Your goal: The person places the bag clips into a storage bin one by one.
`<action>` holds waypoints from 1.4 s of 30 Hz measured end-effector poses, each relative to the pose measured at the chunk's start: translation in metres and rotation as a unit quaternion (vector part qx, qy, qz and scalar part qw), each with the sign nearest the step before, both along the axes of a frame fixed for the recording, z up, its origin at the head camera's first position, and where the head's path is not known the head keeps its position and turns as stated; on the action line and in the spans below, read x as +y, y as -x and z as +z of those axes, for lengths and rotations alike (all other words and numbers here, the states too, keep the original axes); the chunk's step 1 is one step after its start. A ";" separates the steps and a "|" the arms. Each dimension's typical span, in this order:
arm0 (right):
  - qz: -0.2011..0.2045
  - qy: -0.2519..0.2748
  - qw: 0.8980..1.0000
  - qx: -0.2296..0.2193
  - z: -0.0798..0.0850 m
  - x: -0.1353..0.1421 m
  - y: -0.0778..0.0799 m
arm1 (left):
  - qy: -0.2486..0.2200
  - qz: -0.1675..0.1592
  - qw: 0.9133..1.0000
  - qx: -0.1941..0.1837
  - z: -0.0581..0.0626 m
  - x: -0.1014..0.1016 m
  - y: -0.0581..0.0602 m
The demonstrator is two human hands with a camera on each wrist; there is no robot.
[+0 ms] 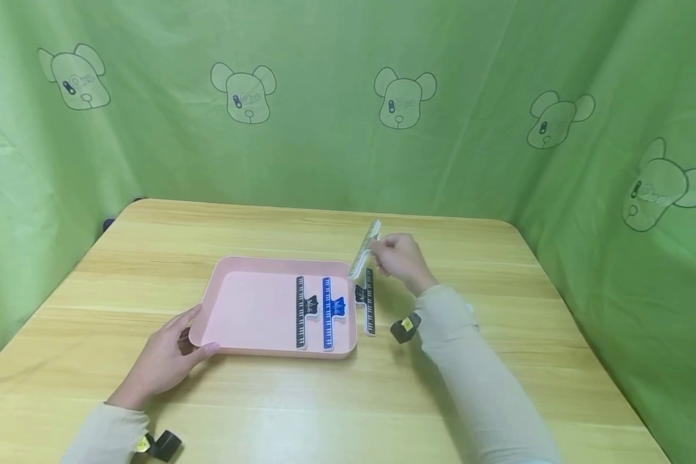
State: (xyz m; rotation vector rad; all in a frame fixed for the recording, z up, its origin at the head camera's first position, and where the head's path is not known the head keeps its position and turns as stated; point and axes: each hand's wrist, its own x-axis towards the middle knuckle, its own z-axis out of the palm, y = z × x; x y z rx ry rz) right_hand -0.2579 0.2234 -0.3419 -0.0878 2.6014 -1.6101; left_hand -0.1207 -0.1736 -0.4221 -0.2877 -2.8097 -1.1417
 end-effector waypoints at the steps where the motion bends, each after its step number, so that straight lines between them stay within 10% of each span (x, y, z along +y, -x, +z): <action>1: 0.002 0.001 1.000 0.000 0.000 -0.001 0.000 | 0.000 0.000 1.000 0.001 0.000 0.000 0.000; 42: 0.016 0.002 1.000 -0.012 0.001 -0.020 -0.001 | -0.004 -0.004 1.000 0.009 -0.001 -0.001 0.001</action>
